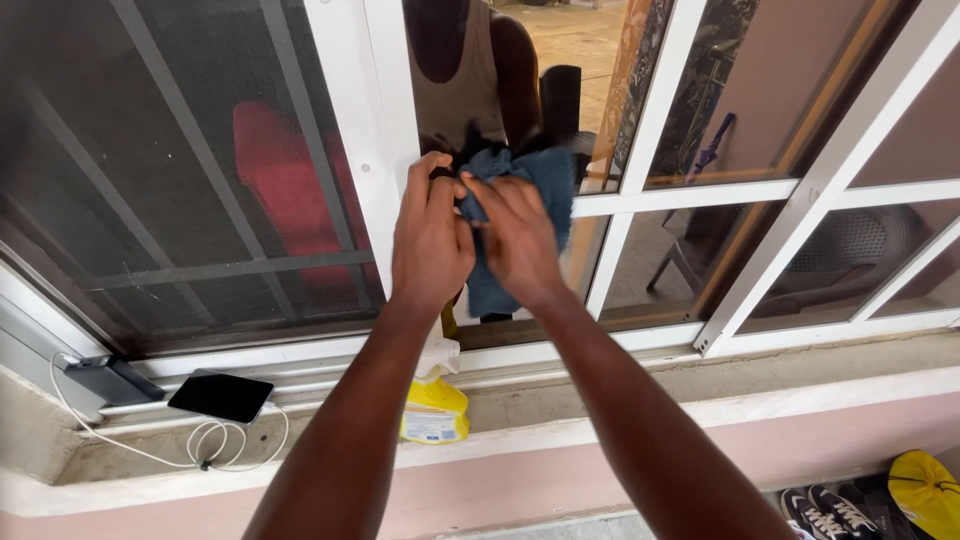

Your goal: Clean the sliding glass windows using a spray cleaner and a cloth.

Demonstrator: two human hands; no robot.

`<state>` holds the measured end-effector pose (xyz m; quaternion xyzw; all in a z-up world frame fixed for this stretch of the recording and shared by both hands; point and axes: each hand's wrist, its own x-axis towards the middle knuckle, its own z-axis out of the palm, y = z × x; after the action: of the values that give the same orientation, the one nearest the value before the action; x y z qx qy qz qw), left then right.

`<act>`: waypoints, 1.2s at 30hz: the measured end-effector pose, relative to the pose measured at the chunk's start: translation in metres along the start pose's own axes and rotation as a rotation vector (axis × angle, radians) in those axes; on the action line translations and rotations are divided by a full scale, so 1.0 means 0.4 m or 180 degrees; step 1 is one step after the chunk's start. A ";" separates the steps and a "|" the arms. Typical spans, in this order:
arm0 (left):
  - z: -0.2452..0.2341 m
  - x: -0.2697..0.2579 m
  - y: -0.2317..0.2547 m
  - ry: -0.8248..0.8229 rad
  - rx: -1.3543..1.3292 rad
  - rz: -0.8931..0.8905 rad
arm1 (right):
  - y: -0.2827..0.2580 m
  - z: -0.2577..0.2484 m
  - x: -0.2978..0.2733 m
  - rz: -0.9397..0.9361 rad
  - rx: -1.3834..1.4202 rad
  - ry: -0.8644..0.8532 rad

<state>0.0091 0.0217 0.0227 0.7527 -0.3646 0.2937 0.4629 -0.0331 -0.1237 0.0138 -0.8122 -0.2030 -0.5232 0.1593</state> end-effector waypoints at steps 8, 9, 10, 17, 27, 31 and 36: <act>-0.126 0.188 -0.007 0.0702 0.1082 0.1182 | 0.094 -0.025 0.048 0.0866 -0.0707 0.0914; -0.125 0.228 -0.009 0.0802 0.1130 0.1327 | 0.051 -0.020 0.071 0.0595 -0.0981 0.0831; -0.118 0.260 -0.005 0.0805 0.1112 0.1352 | 0.042 -0.013 0.079 0.0594 -0.1006 0.0850; -0.072 0.366 0.006 0.1066 0.1143 0.1740 | 0.255 -0.020 0.044 0.0533 -0.0236 0.0198; -0.080 0.357 0.015 0.1000 0.1153 0.1762 | 0.016 -0.008 0.252 0.0999 -0.1173 -0.0857; -0.084 0.354 0.016 0.0978 0.1190 0.1744 | 0.205 -0.052 0.202 0.1040 -0.0204 -0.0467; -0.085 0.355 0.033 0.0996 0.1140 0.1726 | 0.086 -0.046 0.272 0.0892 -0.1412 0.0856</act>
<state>0.0745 0.0094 0.1536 0.6436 -0.4185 0.5767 0.2792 0.0096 -0.1445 0.1191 -0.7706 0.0534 -0.6307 0.0741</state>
